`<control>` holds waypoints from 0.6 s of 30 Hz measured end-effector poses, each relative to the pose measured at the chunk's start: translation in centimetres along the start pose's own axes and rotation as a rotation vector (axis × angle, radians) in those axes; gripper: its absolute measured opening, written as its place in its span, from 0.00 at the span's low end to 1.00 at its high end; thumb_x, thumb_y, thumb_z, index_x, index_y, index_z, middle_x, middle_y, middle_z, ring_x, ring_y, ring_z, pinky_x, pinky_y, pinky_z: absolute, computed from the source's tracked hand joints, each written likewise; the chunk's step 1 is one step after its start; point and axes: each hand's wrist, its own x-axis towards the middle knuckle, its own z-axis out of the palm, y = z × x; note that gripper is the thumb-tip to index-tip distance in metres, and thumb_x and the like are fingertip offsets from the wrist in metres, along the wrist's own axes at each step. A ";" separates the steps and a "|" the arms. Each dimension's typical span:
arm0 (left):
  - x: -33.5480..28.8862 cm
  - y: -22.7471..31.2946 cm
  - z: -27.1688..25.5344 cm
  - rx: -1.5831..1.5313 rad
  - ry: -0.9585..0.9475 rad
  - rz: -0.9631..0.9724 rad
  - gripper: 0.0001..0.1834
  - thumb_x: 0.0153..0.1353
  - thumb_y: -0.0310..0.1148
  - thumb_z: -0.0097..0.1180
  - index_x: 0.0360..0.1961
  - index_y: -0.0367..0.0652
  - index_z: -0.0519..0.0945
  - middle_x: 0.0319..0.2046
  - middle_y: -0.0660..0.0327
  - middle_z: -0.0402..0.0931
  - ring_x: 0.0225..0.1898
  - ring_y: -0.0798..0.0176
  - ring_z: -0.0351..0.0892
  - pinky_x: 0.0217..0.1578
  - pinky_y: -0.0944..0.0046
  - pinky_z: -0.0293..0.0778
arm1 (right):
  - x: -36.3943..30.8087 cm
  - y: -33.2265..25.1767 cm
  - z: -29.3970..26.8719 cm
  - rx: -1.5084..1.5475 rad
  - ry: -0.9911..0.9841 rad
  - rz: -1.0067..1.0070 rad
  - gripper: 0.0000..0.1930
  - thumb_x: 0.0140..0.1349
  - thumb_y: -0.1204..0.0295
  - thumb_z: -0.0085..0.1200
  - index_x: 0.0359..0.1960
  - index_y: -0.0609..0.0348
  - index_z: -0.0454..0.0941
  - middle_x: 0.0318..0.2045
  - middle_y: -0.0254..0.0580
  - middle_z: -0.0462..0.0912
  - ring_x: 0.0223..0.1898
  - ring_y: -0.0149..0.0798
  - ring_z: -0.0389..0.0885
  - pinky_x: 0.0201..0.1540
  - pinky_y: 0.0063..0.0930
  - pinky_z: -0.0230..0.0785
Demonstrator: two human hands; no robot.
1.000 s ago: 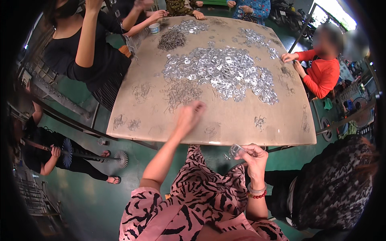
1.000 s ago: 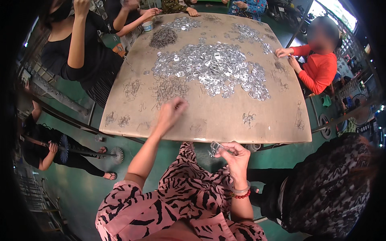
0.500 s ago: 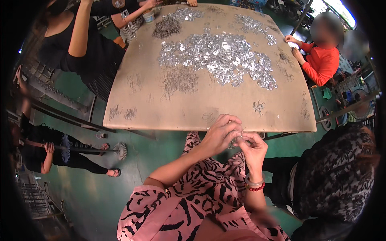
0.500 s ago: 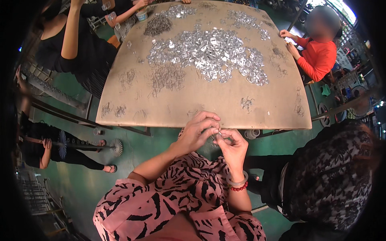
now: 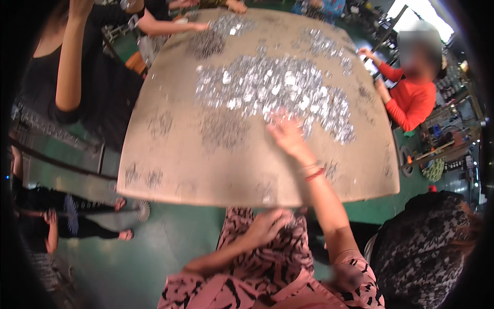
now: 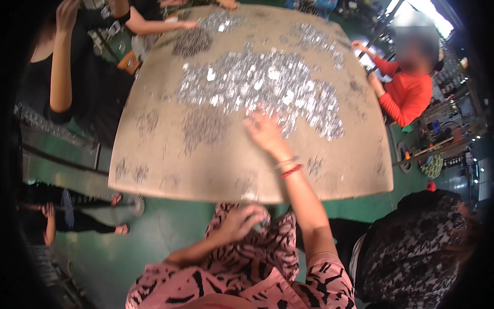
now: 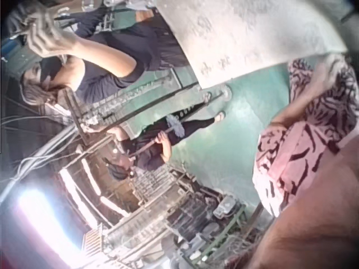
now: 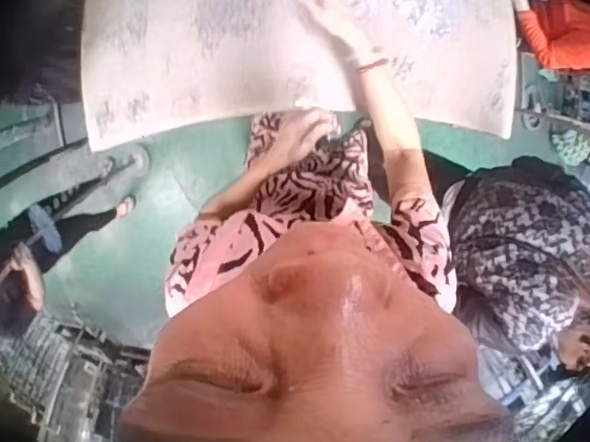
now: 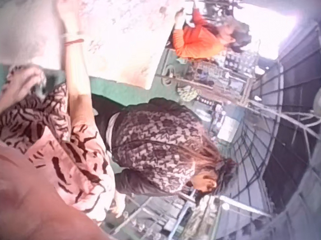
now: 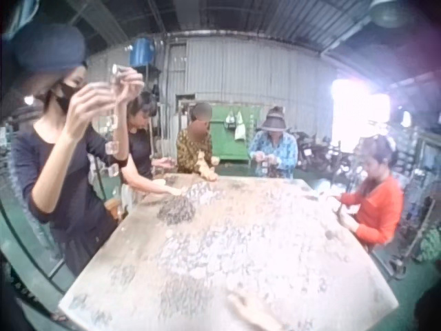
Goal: The person picks up metal links from a pile and hooks them together to form chains, which are then hung on a rack.
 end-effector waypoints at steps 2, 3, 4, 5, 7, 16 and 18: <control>-0.8 -1.5 -0.3 -0.108 -0.046 -0.087 0.12 0.64 0.34 0.48 0.41 0.37 0.75 0.38 0.56 0.78 0.41 0.65 0.77 0.44 0.67 0.71 | 3.9 -4.1 1.5 0.018 -0.117 -0.075 0.28 0.58 0.49 0.46 0.58 0.42 0.66 0.64 0.39 0.56 0.67 0.58 0.41 0.59 0.73 0.33; -0.9 -1.6 -0.5 -0.132 -0.082 -0.126 0.11 0.63 0.33 0.49 0.42 0.37 0.75 0.38 0.57 0.78 0.41 0.67 0.77 0.44 0.67 0.71 | 5.7 -5.4 2.2 -0.129 -0.124 -0.055 0.27 0.56 0.50 0.49 0.57 0.41 0.67 0.64 0.38 0.55 0.67 0.58 0.41 0.56 0.80 0.33; -0.9 -2.4 -0.4 -0.137 -0.060 -0.068 0.10 0.63 0.32 0.49 0.41 0.37 0.75 0.37 0.57 0.78 0.41 0.67 0.76 0.44 0.67 0.71 | 7.6 -5.2 2.7 -0.150 -0.097 -0.064 0.27 0.56 0.50 0.49 0.57 0.41 0.67 0.64 0.38 0.55 0.67 0.58 0.41 0.56 0.80 0.33; -1.0 -2.3 -0.3 -0.137 -0.032 -0.051 0.10 0.62 0.32 0.50 0.40 0.37 0.74 0.35 0.56 0.78 0.38 0.64 0.78 0.40 0.67 0.72 | 8.8 -5.2 3.4 -0.230 -0.067 -0.007 0.26 0.54 0.54 0.52 0.56 0.40 0.68 0.65 0.37 0.54 0.67 0.59 0.40 0.53 0.83 0.35; 0.3 -2.1 -0.6 -0.134 -0.015 -0.020 0.09 0.61 0.31 0.51 0.40 0.38 0.74 0.34 0.55 0.77 0.35 0.60 0.79 0.36 0.66 0.73 | 11.0 -3.5 2.4 -0.240 0.008 0.058 0.25 0.50 0.65 0.58 0.53 0.38 0.70 0.63 0.35 0.54 0.65 0.60 0.42 0.51 0.84 0.43; 2.8 1.9 -1.4 -0.287 -0.024 -0.241 0.06 0.62 0.28 0.50 0.36 0.36 0.75 0.33 0.60 0.78 0.36 0.67 0.77 0.39 0.68 0.73 | 7.1 0.5 -0.5 -0.186 -0.105 0.283 0.25 0.50 0.78 0.53 0.52 0.41 0.70 0.56 0.45 0.60 0.60 0.62 0.53 0.46 0.76 0.58; 4.6 2.1 -0.6 -0.034 0.032 -0.007 0.10 0.62 0.33 0.51 0.39 0.38 0.78 0.36 0.59 0.78 0.36 0.69 0.77 0.38 0.69 0.73 | 6.8 6.6 1.2 -0.219 -0.082 0.111 0.26 0.50 0.79 0.52 0.53 0.43 0.68 0.58 0.49 0.59 0.61 0.65 0.52 0.53 0.66 0.59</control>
